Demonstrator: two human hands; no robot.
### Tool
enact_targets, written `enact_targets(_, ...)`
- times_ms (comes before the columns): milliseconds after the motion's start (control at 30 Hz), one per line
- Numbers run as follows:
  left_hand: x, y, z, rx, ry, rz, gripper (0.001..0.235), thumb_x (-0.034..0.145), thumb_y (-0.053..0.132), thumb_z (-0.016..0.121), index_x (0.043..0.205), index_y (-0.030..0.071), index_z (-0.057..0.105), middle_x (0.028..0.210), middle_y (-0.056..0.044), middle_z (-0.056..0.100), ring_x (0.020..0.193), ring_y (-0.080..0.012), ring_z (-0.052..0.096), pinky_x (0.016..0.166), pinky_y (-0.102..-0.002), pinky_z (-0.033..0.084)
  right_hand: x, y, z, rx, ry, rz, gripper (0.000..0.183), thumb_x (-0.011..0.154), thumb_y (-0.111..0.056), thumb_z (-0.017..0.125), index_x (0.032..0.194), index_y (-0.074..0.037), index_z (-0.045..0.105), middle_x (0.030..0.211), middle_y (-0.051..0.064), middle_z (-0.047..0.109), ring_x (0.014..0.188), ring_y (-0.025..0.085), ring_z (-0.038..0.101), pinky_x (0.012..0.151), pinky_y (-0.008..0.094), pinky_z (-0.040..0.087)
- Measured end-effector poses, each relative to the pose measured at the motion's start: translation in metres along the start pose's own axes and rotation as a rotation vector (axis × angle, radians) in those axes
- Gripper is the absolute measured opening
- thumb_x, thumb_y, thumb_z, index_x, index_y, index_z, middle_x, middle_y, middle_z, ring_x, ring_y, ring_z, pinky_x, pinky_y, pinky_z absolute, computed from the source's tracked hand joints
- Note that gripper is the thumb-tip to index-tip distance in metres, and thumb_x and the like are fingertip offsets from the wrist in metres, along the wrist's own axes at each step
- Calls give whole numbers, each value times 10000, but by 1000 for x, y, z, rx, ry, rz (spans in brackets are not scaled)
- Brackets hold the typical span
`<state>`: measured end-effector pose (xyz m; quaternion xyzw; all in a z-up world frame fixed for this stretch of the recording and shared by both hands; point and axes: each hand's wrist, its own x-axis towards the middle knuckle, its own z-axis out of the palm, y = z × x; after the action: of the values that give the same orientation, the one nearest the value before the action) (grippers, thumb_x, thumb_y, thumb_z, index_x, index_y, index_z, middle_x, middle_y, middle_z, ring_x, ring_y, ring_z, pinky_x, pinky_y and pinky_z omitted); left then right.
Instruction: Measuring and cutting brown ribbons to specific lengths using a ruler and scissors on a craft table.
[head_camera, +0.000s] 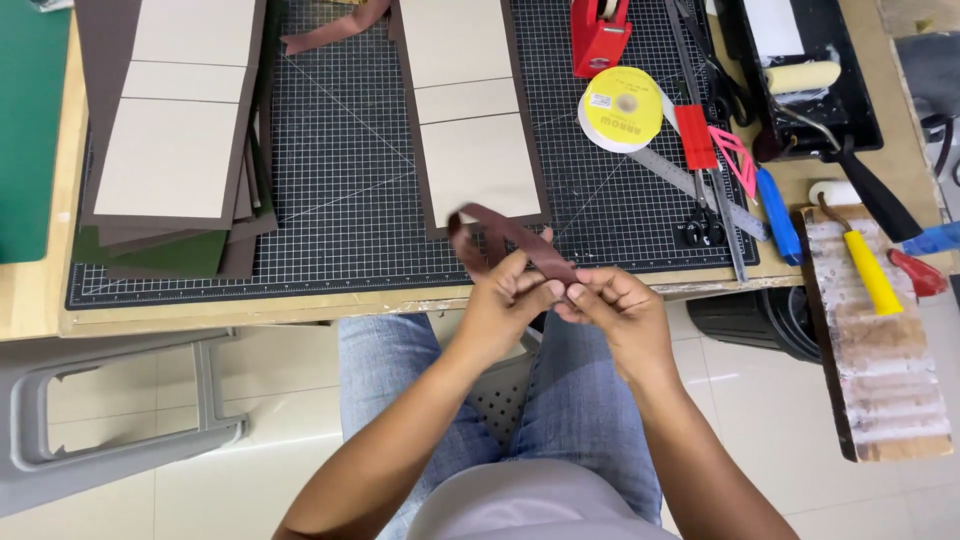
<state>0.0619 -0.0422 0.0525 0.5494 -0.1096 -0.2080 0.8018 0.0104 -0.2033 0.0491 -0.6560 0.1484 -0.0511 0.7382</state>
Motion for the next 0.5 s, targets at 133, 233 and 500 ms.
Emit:
enact_targets(133,-1,2,1,149,134,9,423,956,99,706,1373,70,638,1050,-134,795,1006,-163,728,849,-325,631,-6,-17,12,-96,12,-46,241,898,19,749,1123,88,699,898,208,758,793,242,770,724,395,684)
enact_targets(233,-1,8,4,257,196,5,457,926,150,753,1345,30,616,1007,-92,811,892,-143,767,800,-286,627,-6,-24,17,-146,40,-75,214,897,25,750,1099,84,716,899,216,770,794,243,772,722,392,685)
enact_targets(500,-7,36,10,179,270,88,415,896,-3,714,1299,15,615,949,-187,798,828,-198,754,738,-302,649,-14,-37,30,-481,135,-447,175,843,22,829,1011,-22,807,859,89,730,803,182,746,677,296,661)
